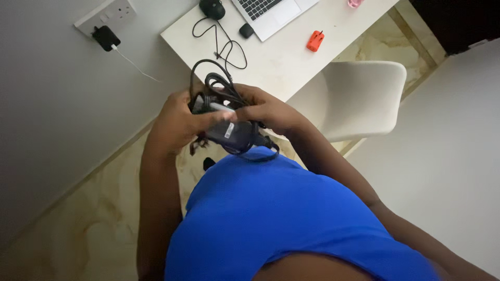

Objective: The person organizes electronic accessories on a white desk. They plug a white charger into a wall socket, then pick up a black computer mouse and wrap its cable around the body. Finally, they pick up a black power adapter, wrap its cable, and plug it into the wall socket.

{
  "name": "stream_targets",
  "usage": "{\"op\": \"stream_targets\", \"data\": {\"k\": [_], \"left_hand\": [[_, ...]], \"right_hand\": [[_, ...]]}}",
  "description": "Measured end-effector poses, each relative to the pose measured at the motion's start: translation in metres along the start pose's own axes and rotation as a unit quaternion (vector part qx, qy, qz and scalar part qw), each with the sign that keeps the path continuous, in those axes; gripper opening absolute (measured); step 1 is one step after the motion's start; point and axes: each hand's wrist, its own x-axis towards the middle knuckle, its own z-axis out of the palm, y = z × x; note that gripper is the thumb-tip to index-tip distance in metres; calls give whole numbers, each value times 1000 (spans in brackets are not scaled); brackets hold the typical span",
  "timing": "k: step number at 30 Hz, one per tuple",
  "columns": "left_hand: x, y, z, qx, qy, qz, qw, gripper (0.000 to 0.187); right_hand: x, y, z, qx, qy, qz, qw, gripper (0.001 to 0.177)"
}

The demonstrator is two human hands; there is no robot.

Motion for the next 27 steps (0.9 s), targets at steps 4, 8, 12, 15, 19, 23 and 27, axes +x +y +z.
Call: {"op": "stream_targets", "data": {"k": [4, 8, 12, 15, 19, 23, 27], "left_hand": [[-3, -11, -3, -122, 88, 27, 988, 36], [-9, -1, -7, -172, 144, 83, 971, 32], [-8, 3, -2, -162, 184, 94, 965, 32], [-4, -5, 2, -180, 198, 127, 955, 31], [-2, -16, 0, -139, 244, 135, 950, 32], [3, -16, 3, -197, 286, 78, 935, 30], [3, -14, 10, -299, 264, 72, 914, 25]], "right_hand": [[0, -1, 4, 76, 112, 54, 989, 48], [-5, -2, -1, 67, 95, -49, 992, 53], [-2, 1, 3, 84, 81, -69, 991, 59], [4, 1, 4, 159, 79, -80, 981, 64], [7, 1, 5, 178, 79, -99, 976, 72], [15, 11, 5, -170, 206, -31, 963, 74], [17, 32, 5, -60, 170, -224, 958, 63]]}}
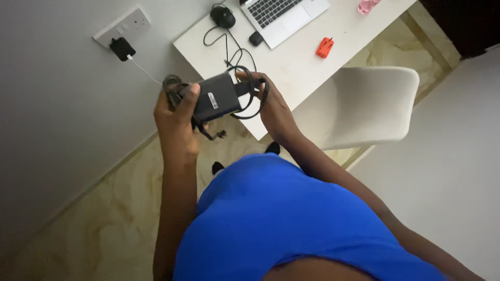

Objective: The person organizes electronic accessories on a white desk. They plug a white charger into a wall socket, then pick up a black computer mouse and wrap its cable around the body. Finally, they pick up a black power adapter, wrap its cable, and plug it into the wall socket.

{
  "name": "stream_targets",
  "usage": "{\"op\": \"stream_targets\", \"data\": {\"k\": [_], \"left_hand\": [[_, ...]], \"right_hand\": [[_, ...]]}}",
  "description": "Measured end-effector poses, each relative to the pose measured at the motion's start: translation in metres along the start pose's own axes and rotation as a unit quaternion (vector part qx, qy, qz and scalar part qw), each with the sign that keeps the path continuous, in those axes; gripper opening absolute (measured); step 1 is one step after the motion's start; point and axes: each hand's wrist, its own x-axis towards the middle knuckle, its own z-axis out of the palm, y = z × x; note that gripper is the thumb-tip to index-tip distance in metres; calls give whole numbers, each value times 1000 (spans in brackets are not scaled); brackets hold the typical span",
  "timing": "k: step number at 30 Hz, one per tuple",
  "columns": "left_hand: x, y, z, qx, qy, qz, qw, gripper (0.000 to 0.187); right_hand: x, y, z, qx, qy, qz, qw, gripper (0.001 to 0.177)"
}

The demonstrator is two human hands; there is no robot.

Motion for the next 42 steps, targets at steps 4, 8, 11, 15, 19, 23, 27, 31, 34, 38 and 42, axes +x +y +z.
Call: {"op": "stream_targets", "data": {"k": [4, 8, 11, 15, 19, 23, 27, 31, 34, 38, 42], "left_hand": [[2, -9, 1, -17, 8, -19, 1000, 27], [2, -16, -3, 45, 14, 40, 998, 32], [1, -15, -8, 50, -7, 46, 998, 34], [-6, -16, -8, 144, -55, 39, 987, 37], [-10, -20, -10, 272, -86, 36, 958, 40], [-10, -20, -20, 241, -154, 150, 946, 37], [-11, -12, -22, 208, -129, -11, 969, 32], [-5, -10, -39, 104, -108, -31, 988, 31], [1, -12, -57, 61, -158, -17, 985, 36], [2, -9, -66, 240, -134, -151, 950, 44], [-3, 11, -63, 439, -129, -191, 868, 47]], "right_hand": [[0, 5, -6, 98, 8, 11, 995, 57], [2, -8, -5, 43, 188, -64, 979, 47], [3, -39, -11, -120, 166, -121, 971, 46], [15, -69, 4, -402, -29, -140, 904, 68], [25, -71, 28, -449, -139, -51, 881, 73], [21, -64, 25, -494, -164, -54, 852, 58], [14, -53, 19, -490, -163, -20, 856, 46], [11, -61, 13, -472, -152, 39, 867, 36], [8, -79, 8, -461, -133, -44, 876, 42], [7, -103, 7, -532, -205, 29, 821, 39], [5, -120, 9, -527, -256, 155, 795, 41]]}}
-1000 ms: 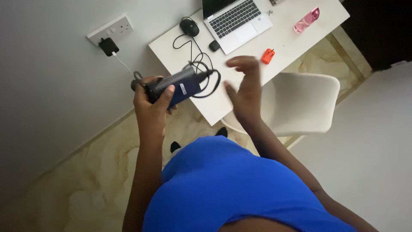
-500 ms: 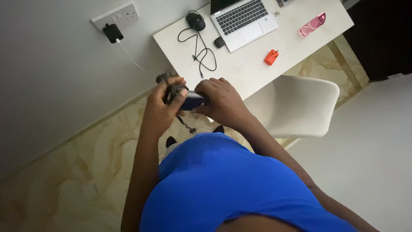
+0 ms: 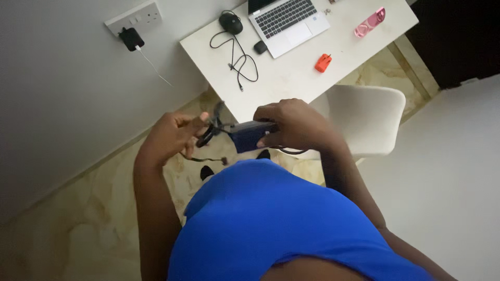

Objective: The person organizes electronic accessories on a white desk. They plug a white charger into a wall socket, then pick up a black computer mouse and wrap its cable around the body. Finally, they pick up a black power adapter, wrap its cable, and plug it into the wall socket.

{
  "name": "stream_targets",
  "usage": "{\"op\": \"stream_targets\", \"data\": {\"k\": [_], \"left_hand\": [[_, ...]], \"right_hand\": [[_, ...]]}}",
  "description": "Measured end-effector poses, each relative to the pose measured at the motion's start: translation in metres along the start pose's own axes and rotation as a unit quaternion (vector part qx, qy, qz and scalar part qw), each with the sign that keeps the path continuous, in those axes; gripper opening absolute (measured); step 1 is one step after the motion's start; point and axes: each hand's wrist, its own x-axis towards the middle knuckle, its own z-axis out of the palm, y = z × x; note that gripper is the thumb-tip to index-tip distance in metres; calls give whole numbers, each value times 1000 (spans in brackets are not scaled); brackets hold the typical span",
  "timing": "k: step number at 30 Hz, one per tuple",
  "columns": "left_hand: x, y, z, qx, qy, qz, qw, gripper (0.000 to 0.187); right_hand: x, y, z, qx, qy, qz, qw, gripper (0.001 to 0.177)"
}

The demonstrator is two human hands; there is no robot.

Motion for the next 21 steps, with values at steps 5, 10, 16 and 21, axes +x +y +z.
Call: {"op": "stream_targets", "data": {"k": [5, 10, 16, 21], "left_hand": [[-7, -10, -38, -12, -21, 50, 998, 35], [-5, -42, -61, -222, 85, 129, 963, 18], [4, -56, -63, -318, 102, 173, 927, 27], [-6, -72, -79, -318, 163, 238, 903, 27]], "right_hand": [[-21, 19, -10, 77, 30, -122, 989, 45], [-45, 56, -12, 306, 103, -209, 923, 49], [-51, 41, -1, 161, 225, 35, 960, 53], [-36, 19, 24, 206, 249, 93, 942, 48]]}}
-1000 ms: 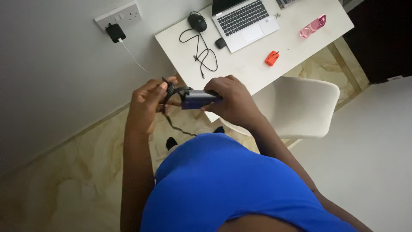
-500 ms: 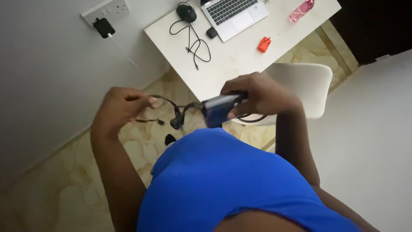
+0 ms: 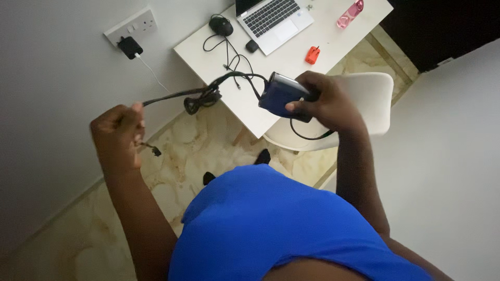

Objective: The person organizes electronic accessories on a white desk. They plug a white charger into a wall socket, then pick up a black computer mouse and wrap its cable around the body. Finally, they pick up a black power adapter, wrap its cable, and plug it into the wall socket.

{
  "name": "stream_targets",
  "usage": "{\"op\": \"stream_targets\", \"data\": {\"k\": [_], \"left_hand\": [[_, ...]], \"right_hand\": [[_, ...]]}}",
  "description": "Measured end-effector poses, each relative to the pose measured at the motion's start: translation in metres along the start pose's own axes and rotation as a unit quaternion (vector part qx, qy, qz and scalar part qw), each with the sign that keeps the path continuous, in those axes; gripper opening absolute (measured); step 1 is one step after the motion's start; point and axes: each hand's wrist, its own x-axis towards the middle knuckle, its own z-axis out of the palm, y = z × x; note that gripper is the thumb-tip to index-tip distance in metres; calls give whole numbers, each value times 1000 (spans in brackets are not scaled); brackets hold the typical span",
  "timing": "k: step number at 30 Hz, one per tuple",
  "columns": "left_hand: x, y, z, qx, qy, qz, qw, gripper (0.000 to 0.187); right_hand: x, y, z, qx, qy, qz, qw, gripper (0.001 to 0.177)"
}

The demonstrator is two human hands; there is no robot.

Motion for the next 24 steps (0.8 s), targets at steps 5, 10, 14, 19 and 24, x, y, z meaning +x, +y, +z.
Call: {"op": "stream_targets", "data": {"k": [5, 10, 14, 19, 24], "left_hand": [[1, -3, -21, -45, 24, 110, 993, 30], [5, 8, -25, -20, -19, 94, 995, 29], [3, 9, -10, 103, -65, -45, 992, 19], [-2, -8, 22, 174, -174, -87, 965, 41], [-6, -31, 55, 235, -244, -80, 938, 45]], "right_hand": [[-6, 0, 9, 40, -136, -37, 989, 43], [-18, 0, 34, 335, -188, -288, 877, 44], [-12, 15, 55, 488, -161, -276, 812, 39], [-10, 22, 71, 553, -126, -270, 778, 31], [-8, 24, 94, 660, -126, -287, 683, 24]]}}
